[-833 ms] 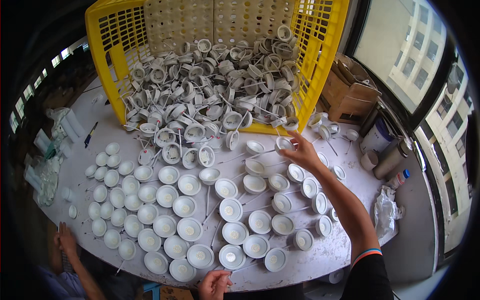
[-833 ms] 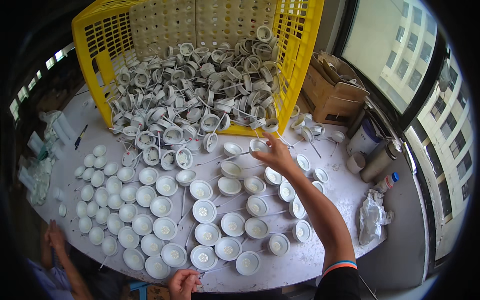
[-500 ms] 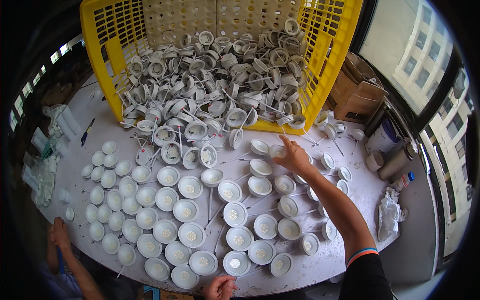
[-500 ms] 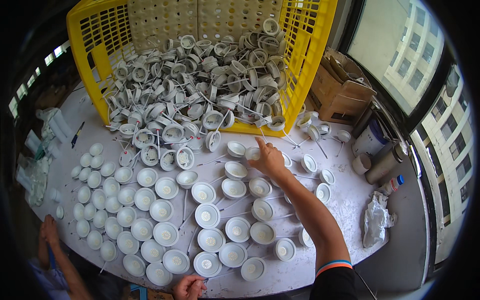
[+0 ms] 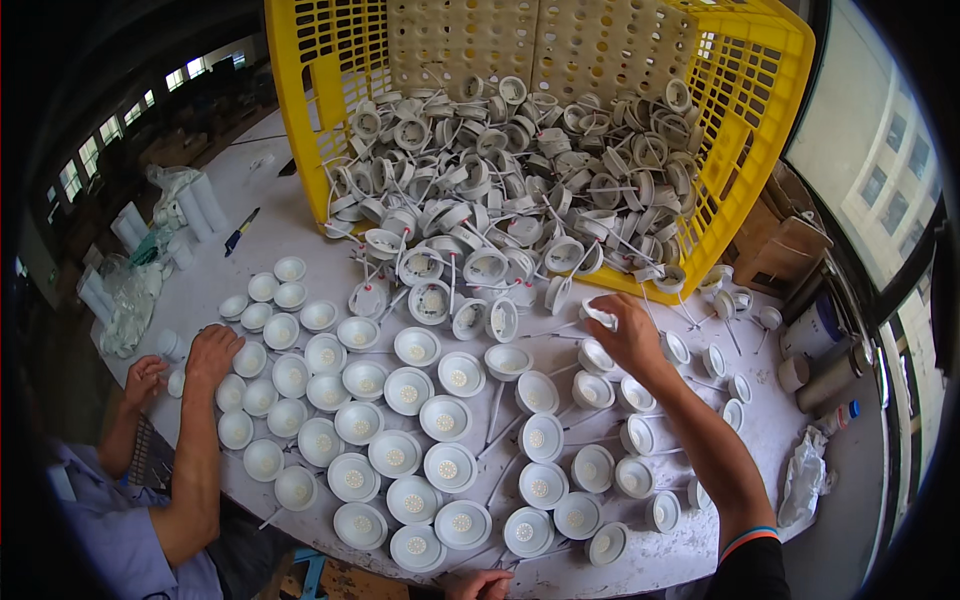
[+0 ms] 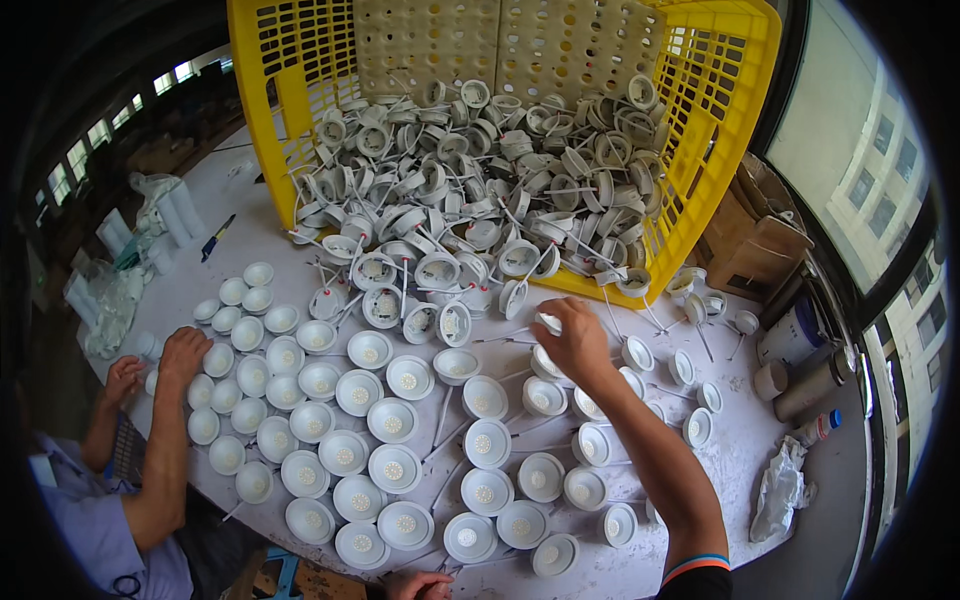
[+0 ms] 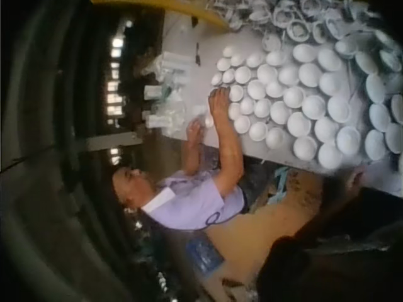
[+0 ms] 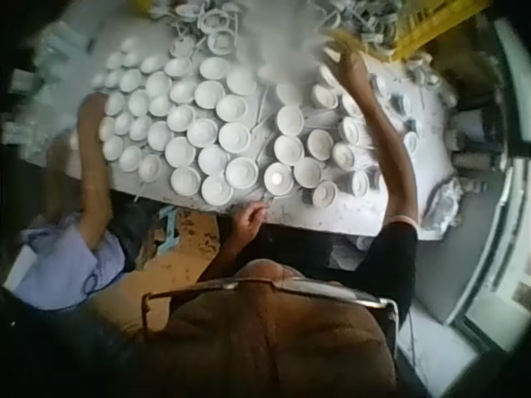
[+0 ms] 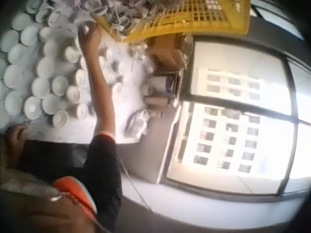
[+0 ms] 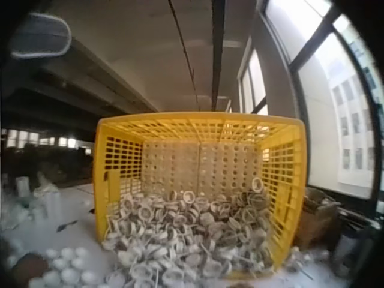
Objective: The person assembles LED light fixtures by picking up circular light housings and LED bases from the table, fitting them together by hand, and arranging the components across the work surface.
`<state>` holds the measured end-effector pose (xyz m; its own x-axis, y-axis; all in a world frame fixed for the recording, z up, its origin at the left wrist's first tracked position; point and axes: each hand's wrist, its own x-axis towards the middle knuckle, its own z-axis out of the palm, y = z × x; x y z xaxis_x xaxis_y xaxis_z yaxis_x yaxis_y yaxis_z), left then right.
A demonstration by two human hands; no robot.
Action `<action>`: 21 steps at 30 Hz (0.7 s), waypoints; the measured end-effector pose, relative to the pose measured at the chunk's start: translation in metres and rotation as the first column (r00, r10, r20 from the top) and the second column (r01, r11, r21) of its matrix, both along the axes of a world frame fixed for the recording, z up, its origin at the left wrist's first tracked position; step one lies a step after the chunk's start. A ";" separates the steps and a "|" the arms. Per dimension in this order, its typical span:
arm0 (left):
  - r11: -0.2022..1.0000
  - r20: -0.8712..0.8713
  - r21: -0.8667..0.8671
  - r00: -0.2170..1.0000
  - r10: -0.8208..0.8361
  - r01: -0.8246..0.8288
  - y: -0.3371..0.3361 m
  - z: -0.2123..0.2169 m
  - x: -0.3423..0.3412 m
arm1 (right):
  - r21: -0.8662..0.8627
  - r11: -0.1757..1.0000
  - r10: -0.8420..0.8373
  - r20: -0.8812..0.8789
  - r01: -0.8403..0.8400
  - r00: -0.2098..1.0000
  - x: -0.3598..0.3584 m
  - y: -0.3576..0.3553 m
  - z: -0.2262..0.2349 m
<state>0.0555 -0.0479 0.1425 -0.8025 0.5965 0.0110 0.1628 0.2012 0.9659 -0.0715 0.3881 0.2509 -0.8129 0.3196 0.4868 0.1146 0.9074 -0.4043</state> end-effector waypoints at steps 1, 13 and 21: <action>0.997 -0.174 -0.070 0.983 -0.057 0.045 -0.001 0.004 -0.002 | -0.068 0.993 0.099 -0.029 -0.101 0.995 -0.013 -0.017 -0.003; 0.993 -0.306 0.080 0.950 -0.061 0.090 0.005 0.030 -0.017 | -0.023 0.996 -0.085 0.095 0.087 0.992 -0.118 -0.047 -0.071; 0.954 -0.163 0.263 0.981 -0.104 0.145 0.006 0.012 -0.009 | -0.285 0.929 -0.213 0.109 0.236 0.971 -0.093 0.013 -0.033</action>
